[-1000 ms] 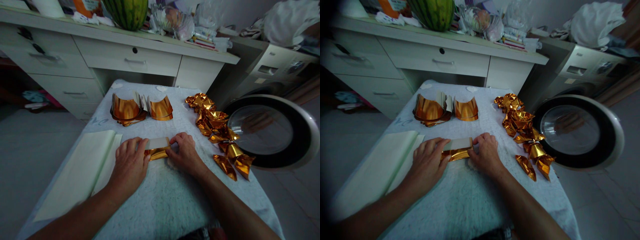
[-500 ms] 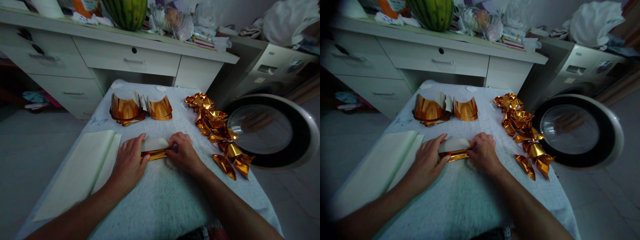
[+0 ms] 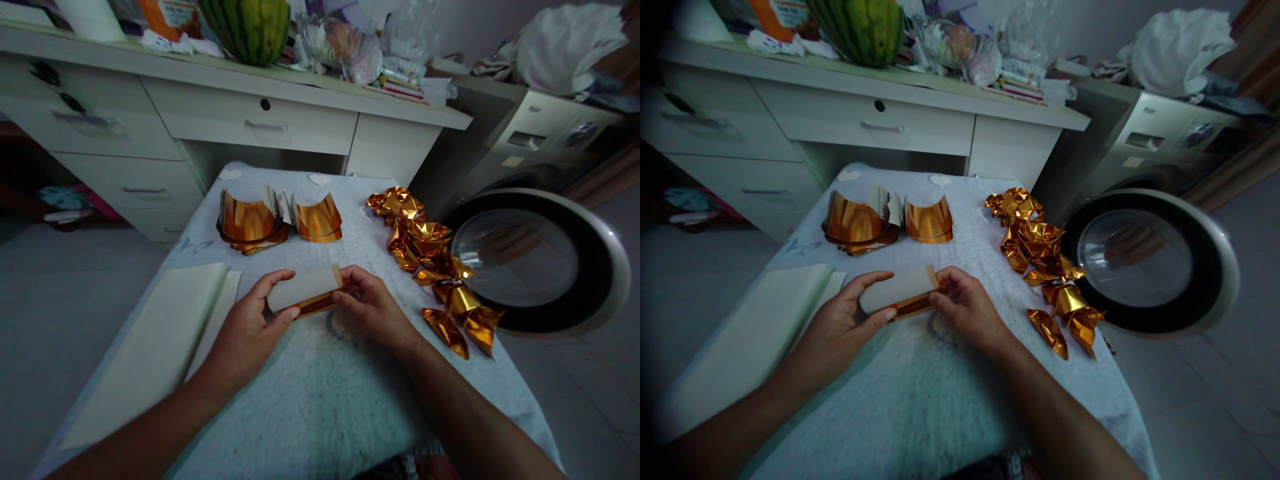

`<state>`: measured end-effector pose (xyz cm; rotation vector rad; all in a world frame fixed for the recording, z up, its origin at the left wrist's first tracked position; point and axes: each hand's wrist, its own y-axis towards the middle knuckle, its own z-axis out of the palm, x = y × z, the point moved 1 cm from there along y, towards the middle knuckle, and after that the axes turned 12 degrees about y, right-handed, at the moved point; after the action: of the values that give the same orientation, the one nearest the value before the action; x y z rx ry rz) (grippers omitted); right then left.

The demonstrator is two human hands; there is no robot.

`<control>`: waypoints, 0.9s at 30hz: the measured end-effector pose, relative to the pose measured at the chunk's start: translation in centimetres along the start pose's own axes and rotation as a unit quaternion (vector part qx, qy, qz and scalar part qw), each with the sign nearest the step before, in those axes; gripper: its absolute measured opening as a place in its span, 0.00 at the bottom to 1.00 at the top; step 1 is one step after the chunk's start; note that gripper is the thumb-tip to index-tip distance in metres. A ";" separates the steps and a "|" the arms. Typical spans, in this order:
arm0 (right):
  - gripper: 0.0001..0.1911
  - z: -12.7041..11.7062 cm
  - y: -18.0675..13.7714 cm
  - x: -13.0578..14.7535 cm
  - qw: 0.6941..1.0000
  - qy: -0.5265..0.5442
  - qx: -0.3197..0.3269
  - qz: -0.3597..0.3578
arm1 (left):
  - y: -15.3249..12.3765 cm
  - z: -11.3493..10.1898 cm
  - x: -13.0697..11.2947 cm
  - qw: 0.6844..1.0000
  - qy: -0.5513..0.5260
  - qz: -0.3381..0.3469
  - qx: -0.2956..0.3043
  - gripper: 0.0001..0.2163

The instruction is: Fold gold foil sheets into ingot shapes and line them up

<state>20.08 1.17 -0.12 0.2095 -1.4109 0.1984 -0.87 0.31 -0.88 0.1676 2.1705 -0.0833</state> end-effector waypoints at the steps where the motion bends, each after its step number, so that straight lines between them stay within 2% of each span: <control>1: 0.10 0.1 0.0 0.0 1.000 0.022 0.010 0.007 | 0.0 0.0 0.0 1.000 -0.028 -0.002 0.003 0.22; 6: 0.15 0.3 -0.2 -0.1 0.999 0.028 0.013 -0.011 | 0.0 0.0 -0.7 0.992 -0.115 -0.038 0.041 0.17; 12: 0.13 0.5 -0.4 0.6 0.999 -0.023 -0.007 -0.037 | -0.2 -0.5 -1.2 0.989 -0.100 -0.078 0.081 0.13; 17: 0.11 0.5 -0.4 0.9 0.996 -0.068 -0.017 -0.057 | -0.2 -0.8 -0.7 0.992 -0.078 -0.073 0.060 0.13; 21: 0.11 0.5 -0.3 0.6 0.998 -0.056 -0.017 -0.030 | -0.1 -0.8 -0.3 0.990 -0.087 -0.085 0.075 0.16; 27: 0.11 0.5 -0.4 0.0 0.999 -0.039 -0.022 -0.001 | -0.1 -0.6 0.0 0.997 -0.040 -0.059 0.027 0.19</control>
<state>19.70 0.69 -0.07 0.1843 -1.4909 0.1591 -1.42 0.27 -0.53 0.0656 2.0984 -0.2119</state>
